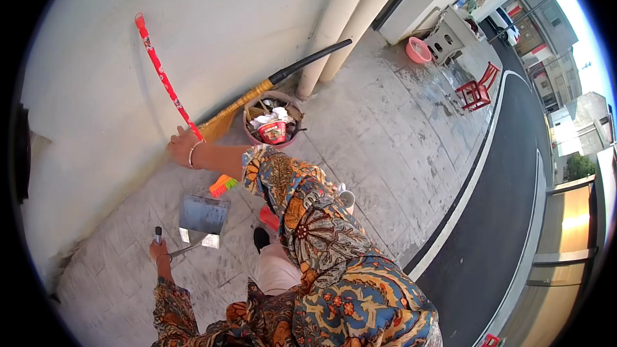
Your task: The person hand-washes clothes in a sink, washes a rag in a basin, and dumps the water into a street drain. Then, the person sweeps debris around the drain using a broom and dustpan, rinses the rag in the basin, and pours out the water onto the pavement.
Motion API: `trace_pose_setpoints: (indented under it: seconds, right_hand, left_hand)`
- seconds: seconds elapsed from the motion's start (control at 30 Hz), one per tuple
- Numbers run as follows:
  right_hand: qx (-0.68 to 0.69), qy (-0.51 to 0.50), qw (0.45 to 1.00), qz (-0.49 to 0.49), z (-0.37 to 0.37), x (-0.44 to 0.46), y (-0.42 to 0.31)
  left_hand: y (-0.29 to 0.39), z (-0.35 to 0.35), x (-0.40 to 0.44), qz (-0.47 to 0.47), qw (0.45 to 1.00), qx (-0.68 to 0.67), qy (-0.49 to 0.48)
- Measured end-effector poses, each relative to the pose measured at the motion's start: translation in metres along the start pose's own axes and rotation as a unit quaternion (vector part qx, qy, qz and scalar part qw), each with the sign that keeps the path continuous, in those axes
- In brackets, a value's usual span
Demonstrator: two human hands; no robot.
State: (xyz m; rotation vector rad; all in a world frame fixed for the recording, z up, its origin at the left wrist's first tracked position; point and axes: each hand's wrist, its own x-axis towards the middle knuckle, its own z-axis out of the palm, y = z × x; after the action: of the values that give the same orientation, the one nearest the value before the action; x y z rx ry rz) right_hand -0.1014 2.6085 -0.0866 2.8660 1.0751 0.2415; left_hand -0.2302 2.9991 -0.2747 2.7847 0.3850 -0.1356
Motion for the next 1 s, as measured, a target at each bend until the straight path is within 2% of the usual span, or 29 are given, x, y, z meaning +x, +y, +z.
trace_pose_setpoints:
  seconds: [0.03,0.07,0.1,0.2,0.27,0.33,0.37,0.4,0.47,0.5,0.53,0.57,0.6,0.67,0.7,0.73,0.8,0.87,0.9,0.93,0.97,1.0]
  right_hand:
    - [0.046,0.081,0.995,-0.043,0.007,-0.039,-0.01]
    - [0.054,0.087,0.993,-0.061,0.008,-0.074,-0.017]
    - [0.079,0.097,0.99,-0.057,0.004,-0.112,-0.021]
    - [0.166,0.125,0.978,0.008,0.004,-0.245,-0.016]
    - [0.263,0.097,0.953,0.112,-0.008,-0.351,-0.003]
    - [0.263,-0.001,0.942,0.209,0.004,-0.467,0.016]
    - [0.235,-0.062,0.939,0.245,0.002,-0.528,0.025]
    - [0.274,-0.107,0.907,0.302,-0.003,-0.587,0.034]
    - [0.231,-0.236,0.853,0.403,0.002,-0.713,0.036]
    - [0.22,-0.231,0.847,0.425,-0.002,-0.777,0.026]
    - [0.241,-0.181,0.821,0.485,-0.006,-0.843,0.006]
    - [0.252,-0.125,0.784,0.553,-0.008,-0.906,-0.022]
    - [0.288,-0.095,0.708,0.638,-0.018,-0.965,-0.054]
    - [0.289,-0.095,0.552,0.776,-0.032,-1.071,-0.13]
    - [0.217,-0.152,0.495,0.827,-0.023,-1.113,-0.172]
    - [0.286,-0.084,0.39,0.871,-0.026,-1.139,-0.196]
    - [0.408,0.054,0.153,0.898,-0.031,-1.169,-0.231]
    - [0.42,0.074,0.153,0.892,-0.049,-1.151,-0.193]
    - [0.424,0.08,0.154,0.889,-0.055,-1.139,-0.174]
    - [0.463,0.113,0.166,0.863,-0.033,-1.141,-0.161]
    - [0.497,0.105,0.222,0.832,-0.037,-1.13,-0.128]
    - [0.546,0.104,0.246,0.794,-0.033,-1.124,-0.097]
  left_hand:
    - [0.008,-0.005,-0.009,-0.008,1.0,-0.009,0.003]
    - [0.015,-0.01,-0.019,-0.016,1.0,-0.016,0.006]
    - [-0.001,0.001,-0.012,-0.073,0.997,-0.003,-0.025]
    - [0.017,-0.014,-0.047,-0.106,0.986,0.123,0.033]
    - [-0.01,0.008,-0.054,-0.158,0.978,0.131,0.035]
    - [-0.004,0.003,-0.104,-0.098,0.99,0.095,0.03]
    - [-0.026,0.014,-0.121,-0.055,0.996,0.069,0.002]
    - [-0.03,0.022,-0.133,-0.011,0.998,0.046,-0.029]
    - [0.082,-0.009,-0.219,-0.152,0.972,-0.024,-0.178]
    - [0.097,0.012,-0.231,-0.139,0.969,0.01,-0.206]
    - [0.11,0.024,-0.247,-0.129,0.962,0.05,-0.236]
    - [0.139,0.029,-0.262,-0.125,0.959,0.054,-0.25]
    - [0.168,0.04,-0.279,-0.123,0.955,0.052,-0.265]
    - [0.239,0.052,-0.316,-0.119,0.949,0.047,-0.287]
    - [0.276,0.056,-0.331,-0.116,0.947,0.044,-0.298]
    - [0.308,0.061,-0.347,-0.113,0.943,0.042,-0.309]
    - [0.347,0.08,-0.358,-0.138,0.939,-0.015,-0.316]
    - [0.382,0.1,-0.364,-0.186,0.915,-0.101,-0.343]
    - [0.425,0.092,-0.389,-0.113,0.929,-0.084,-0.342]
    - [0.444,0.099,-0.398,-0.083,0.925,-0.103,-0.356]
    - [0.462,0.11,-0.402,-0.052,0.92,-0.122,-0.369]
    - [0.487,0.123,-0.405,-0.017,0.913,-0.146,-0.381]
